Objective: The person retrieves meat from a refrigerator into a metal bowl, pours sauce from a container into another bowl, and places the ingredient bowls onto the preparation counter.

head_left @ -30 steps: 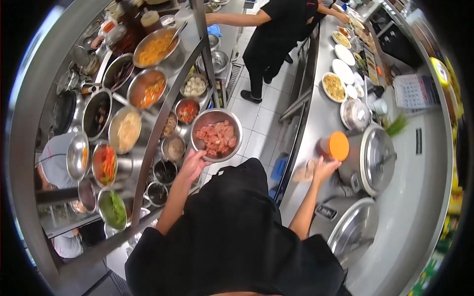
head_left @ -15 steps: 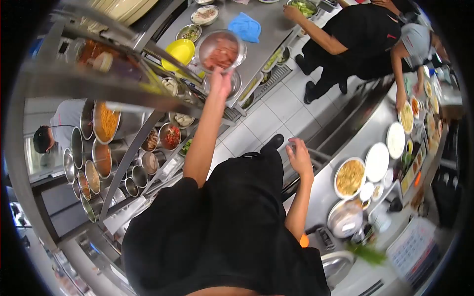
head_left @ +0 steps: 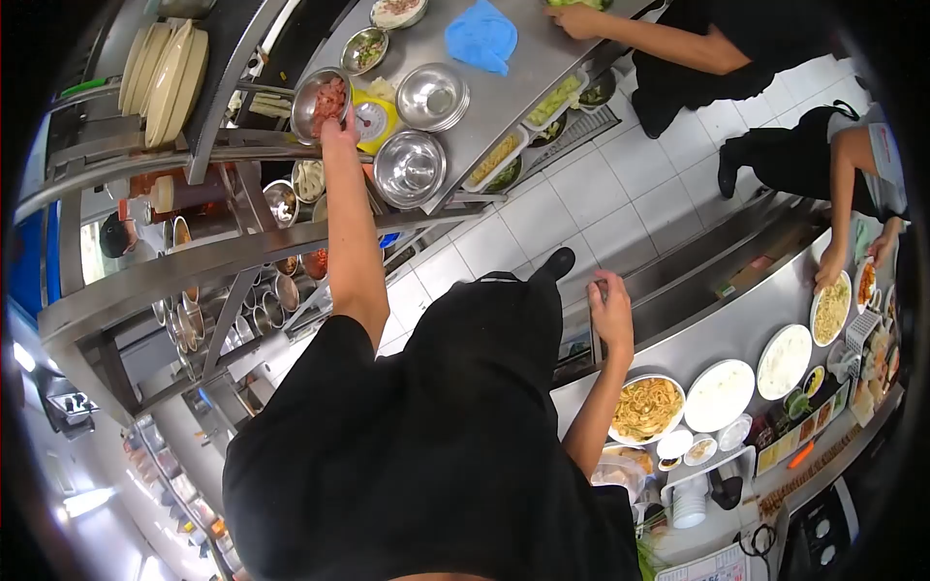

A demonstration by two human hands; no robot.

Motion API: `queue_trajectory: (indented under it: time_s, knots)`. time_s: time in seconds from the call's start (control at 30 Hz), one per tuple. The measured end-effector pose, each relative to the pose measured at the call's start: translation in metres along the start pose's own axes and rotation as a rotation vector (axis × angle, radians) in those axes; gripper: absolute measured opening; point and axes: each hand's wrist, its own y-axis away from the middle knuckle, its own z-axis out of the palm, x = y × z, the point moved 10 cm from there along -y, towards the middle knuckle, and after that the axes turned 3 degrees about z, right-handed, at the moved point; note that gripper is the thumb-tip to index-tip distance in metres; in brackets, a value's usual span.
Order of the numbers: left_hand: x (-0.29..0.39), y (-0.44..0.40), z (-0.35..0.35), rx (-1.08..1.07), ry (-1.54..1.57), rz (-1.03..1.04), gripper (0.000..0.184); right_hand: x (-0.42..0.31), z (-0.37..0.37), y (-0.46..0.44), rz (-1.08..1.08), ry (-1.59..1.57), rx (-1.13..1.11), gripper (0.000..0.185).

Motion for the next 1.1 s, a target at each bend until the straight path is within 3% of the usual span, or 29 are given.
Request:
queue_trajectory:
  time_s: [0.23, 0.33, 0.63, 0.77, 0.83, 0.87, 0.97, 1.0, 1.03, 1.1]
  knots:
    - [0.006, 0.009, -0.017, 0.107, -0.064, -0.046, 0.038, 0.022, 0.007, -0.015, 0.007, 0.005, -0.035, 0.026]
    - [0.007, -0.006, -0.026, 0.028, 0.012, -0.068, 0.034, 0.017, 0.009, -0.016, 0.0, 0.003, -0.049, 0.025]
    - [0.005, 0.07, -0.014, 0.096, 0.065, -0.082, 0.047, 0.038, 0.028, -0.016, -0.019, 0.03, -0.055, 0.027]
    - [-0.01, 0.055, -0.035, 0.063, 0.038, -0.2, 0.039, 0.034, 0.036, -0.021, 0.022, 0.011, -0.034, 0.021]
    - [-0.013, 0.054, -0.04, -0.026, -0.068, -0.167, 0.042, -0.001, 0.051, -0.043, -0.093, 0.043, -0.093, 0.019]
    - [-0.023, 0.061, -0.044, -0.074, -0.038, -0.284, 0.034, -0.028, 0.062, -0.06, -0.158, 0.067, -0.127, 0.018]
    - [-0.038, 0.094, -0.052, -0.214, -0.229, -0.317, 0.023, -0.177, 0.105, -0.104, -0.498, 0.184, -0.192, 0.015]
    - [-0.043, 0.11, -0.049, -0.437, -0.298, -0.324, 0.025, -0.242, 0.119, -0.109, -0.586, 0.18, -0.229, 0.013]
    - [-0.043, 0.133, -0.056, -0.314, -0.391, -0.328, 0.027, -0.298, 0.135, -0.116, -0.703, 0.16, -0.216, 0.013]
    - [-0.053, 0.162, -0.063, -0.486, -0.466, -0.36, 0.03, -0.384, 0.189, -0.142, -0.856, 0.283, -0.195, 0.015]
